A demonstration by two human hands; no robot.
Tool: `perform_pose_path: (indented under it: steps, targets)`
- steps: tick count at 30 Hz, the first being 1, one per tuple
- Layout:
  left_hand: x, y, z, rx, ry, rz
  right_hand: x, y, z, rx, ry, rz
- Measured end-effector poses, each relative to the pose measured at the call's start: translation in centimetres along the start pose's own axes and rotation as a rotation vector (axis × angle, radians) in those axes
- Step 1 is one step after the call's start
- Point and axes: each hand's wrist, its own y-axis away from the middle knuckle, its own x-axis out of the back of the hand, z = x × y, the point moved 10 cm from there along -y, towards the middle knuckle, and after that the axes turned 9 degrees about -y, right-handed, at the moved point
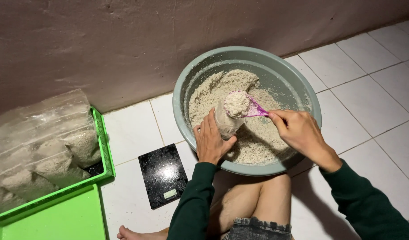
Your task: Scooping granular food product into small plastic bags and weighing them on a digital scale for packaging.
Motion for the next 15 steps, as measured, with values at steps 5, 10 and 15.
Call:
perform_pose_path:
  steps: [5,10,15]
  targets:
    - [-0.4,0.1,-0.1,-0.009,-0.011,-0.004,-0.9,0.4,0.9,0.147,0.25,0.146]
    - [-0.1,0.2,0.2,-0.012,-0.002,-0.003,-0.4,1.9,-0.8,0.375,0.43,0.389]
    - [-0.4,0.1,-0.1,-0.018,-0.014,-0.008,0.0,2.5,-2.5,0.452,0.482,0.448]
